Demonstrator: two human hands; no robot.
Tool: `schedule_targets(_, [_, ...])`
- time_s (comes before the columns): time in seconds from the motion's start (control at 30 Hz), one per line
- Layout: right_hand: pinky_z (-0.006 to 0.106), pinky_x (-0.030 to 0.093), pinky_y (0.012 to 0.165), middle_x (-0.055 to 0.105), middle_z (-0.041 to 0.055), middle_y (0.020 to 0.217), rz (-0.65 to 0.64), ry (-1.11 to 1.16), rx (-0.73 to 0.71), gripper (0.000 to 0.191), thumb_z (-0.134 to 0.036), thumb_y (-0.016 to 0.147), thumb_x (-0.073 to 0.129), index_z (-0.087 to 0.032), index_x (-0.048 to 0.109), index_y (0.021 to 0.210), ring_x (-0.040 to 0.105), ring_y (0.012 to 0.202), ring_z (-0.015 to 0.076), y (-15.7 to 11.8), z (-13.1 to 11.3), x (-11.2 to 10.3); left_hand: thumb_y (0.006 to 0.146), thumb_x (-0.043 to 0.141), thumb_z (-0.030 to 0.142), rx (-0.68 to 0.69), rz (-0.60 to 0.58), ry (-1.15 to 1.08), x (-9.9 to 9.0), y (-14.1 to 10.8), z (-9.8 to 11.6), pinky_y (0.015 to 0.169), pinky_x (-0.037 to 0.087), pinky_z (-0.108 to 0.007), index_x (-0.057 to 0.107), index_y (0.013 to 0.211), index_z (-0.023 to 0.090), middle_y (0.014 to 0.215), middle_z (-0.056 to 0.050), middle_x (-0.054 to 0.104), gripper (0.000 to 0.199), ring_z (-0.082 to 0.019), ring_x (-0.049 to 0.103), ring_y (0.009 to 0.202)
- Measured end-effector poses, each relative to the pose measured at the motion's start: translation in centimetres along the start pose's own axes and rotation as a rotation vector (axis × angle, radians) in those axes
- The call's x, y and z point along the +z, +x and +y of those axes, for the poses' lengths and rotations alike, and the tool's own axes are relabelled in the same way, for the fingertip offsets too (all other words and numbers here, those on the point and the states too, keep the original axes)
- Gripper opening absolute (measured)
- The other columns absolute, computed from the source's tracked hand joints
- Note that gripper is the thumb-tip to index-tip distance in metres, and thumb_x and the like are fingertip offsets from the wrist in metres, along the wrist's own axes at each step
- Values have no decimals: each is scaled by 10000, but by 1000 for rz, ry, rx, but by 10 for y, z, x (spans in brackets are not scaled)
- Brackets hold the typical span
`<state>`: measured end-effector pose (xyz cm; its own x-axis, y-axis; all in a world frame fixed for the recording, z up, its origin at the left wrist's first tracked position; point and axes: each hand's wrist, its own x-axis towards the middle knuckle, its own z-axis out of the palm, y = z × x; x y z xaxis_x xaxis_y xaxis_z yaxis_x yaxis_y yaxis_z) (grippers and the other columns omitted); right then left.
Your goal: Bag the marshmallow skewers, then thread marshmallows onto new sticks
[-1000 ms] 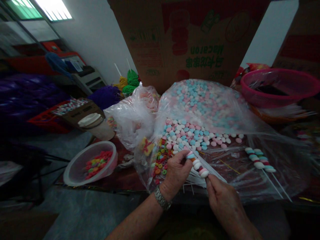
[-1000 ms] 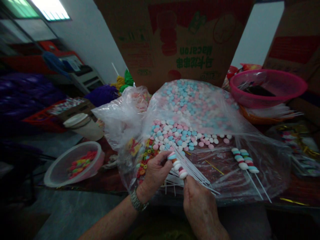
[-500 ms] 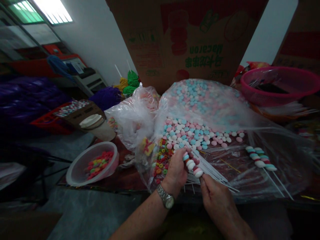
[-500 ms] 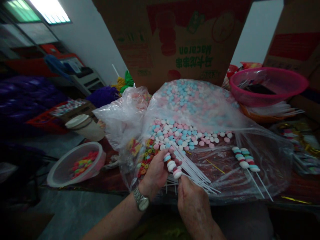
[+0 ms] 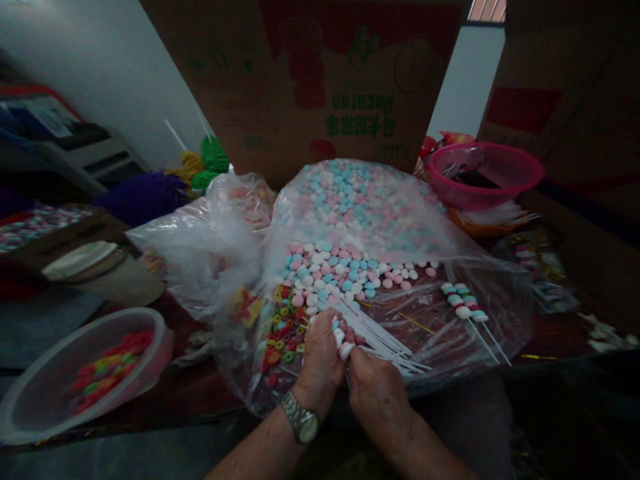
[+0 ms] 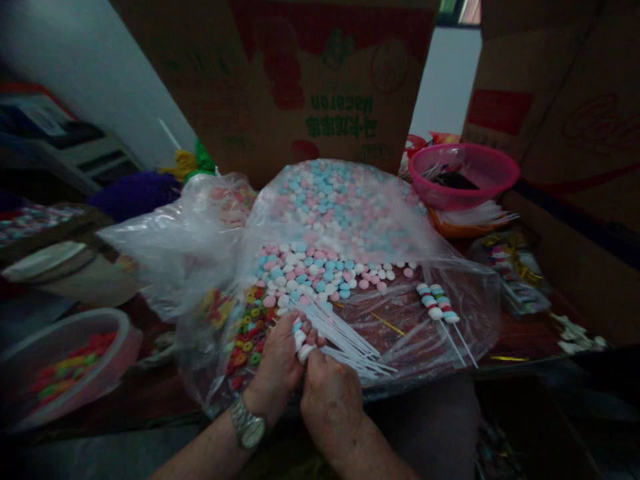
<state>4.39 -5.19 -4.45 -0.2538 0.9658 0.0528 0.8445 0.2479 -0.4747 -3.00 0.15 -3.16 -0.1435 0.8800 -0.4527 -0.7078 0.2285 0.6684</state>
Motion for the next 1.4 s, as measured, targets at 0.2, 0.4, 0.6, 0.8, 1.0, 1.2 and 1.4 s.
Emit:
schedule_targets(0.2, [178,380,652,673,-4,815,-32,-198,168,195,-181,882,424,-217,611,843,609,758,108,9,50,-32,747,604,382,38,-76,155,-5,11,13,564,500,-253,481,891,197,712,10,599,265,-110,580,553])
schedule_targets(0.4, [384,406,591,636,214,840,80,-481,662,304,-120,842,344,-81,646,843,600,761,314,3,178,-120,728,635,422,238,-131,553,-25,10,37,639,480,-254,560,1036,195,865,-34,649,390,-130,603,674])
schedule_targets(0.6, [424,377,700,609,188,897,211,-654,368,300,-154,866,352,-104,647,854,536,892,319,24,143,-90,690,648,231,520,-102,825,-20,2,42,640,440,-205,687,761,161,713,-14,653,107,-138,578,677])
schedule_targets(0.8, [304,377,740,634,125,901,86,-491,155,270,-216,889,401,-142,661,898,553,894,220,82,101,-41,693,652,229,682,-25,989,-39,10,58,646,433,-191,701,784,201,743,-3,668,107,-142,577,690])
schedule_targets(1.0, [322,383,749,621,158,975,13,-440,134,268,-281,869,464,-122,656,970,552,923,241,111,100,-45,718,627,248,729,-34,1217,-58,12,62,646,421,-212,692,775,209,729,-13,660,94,-147,574,679])
schedule_targets(1.2, [319,377,777,611,129,943,-5,-291,18,256,-299,880,446,-146,652,894,530,918,231,73,71,-36,736,599,242,747,-66,1279,-62,17,62,666,398,-240,677,768,217,726,-23,635,88,-165,553,695])
schedule_targets(1.4, [264,400,696,634,75,759,-86,-147,-23,229,-208,846,468,-157,663,736,573,759,175,67,69,-9,717,604,226,729,-160,1244,-53,19,57,713,387,-264,666,695,229,693,-27,600,66,-185,524,706])
